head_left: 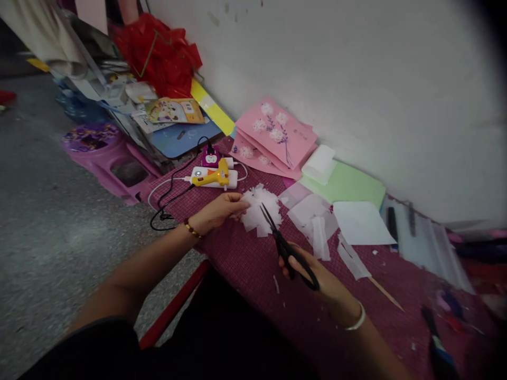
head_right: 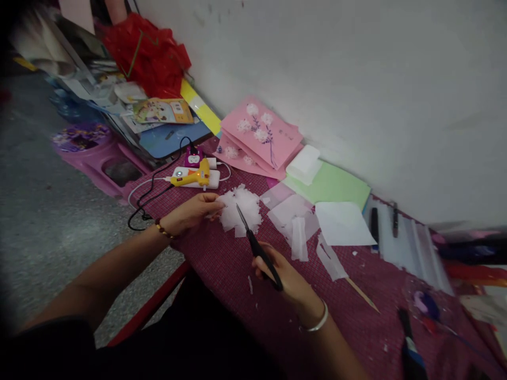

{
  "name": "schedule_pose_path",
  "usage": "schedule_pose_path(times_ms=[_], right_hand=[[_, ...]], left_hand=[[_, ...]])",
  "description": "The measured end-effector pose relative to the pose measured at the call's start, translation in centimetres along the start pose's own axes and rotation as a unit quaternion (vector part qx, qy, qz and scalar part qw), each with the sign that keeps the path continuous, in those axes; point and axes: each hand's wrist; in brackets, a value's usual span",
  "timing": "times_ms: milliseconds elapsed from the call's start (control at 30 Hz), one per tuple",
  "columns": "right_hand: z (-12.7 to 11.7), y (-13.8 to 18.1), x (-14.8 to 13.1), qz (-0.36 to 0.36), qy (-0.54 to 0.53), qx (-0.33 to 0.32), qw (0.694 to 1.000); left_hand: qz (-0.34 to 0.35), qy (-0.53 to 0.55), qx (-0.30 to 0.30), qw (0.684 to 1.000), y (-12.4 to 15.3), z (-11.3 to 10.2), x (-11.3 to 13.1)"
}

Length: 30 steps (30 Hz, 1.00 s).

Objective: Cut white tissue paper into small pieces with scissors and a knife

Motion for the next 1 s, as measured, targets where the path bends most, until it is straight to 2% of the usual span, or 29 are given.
schedule_pose_path(times_ms=[100,267,567,833,1000], right_hand=[[0.2,0.0,0.3,0.000,-0.023,-0.011,1.000],[0.5,-0.8,0.5,-0.002,-0.041,0.001,0.999],[1.1,-1.6,0.0,-0.009,-0.053,0.020,0.998],[1.1,-1.4,-0.2,0.004,-0.025,0.056,0.998],[0.6,-0.9,-0.2,-0.027,0.002,0.016,1.000]], left_hand=[[0.002,-0.012,-0.002,1.000,-0.4,0.4,0.0],[-0.021,-0.076,-0.041,0.996,-0.1,1.1,-0.1],[-0.047,-0.118,-0.048,0.991,0.2,1.7,0.6],[-0.023,-0.065,-0.071,0.995,-0.1,0.9,-0.5],[-0.009,-0.045,-0.011,0.999,0.1,0.0,-0.4]])
Point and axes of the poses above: each hand's wrist, its own y-axis away from the middle knuckle, its own z-axis out of the palm, x = y × z, and after that the axes turned 8 degrees about -x, right-handed
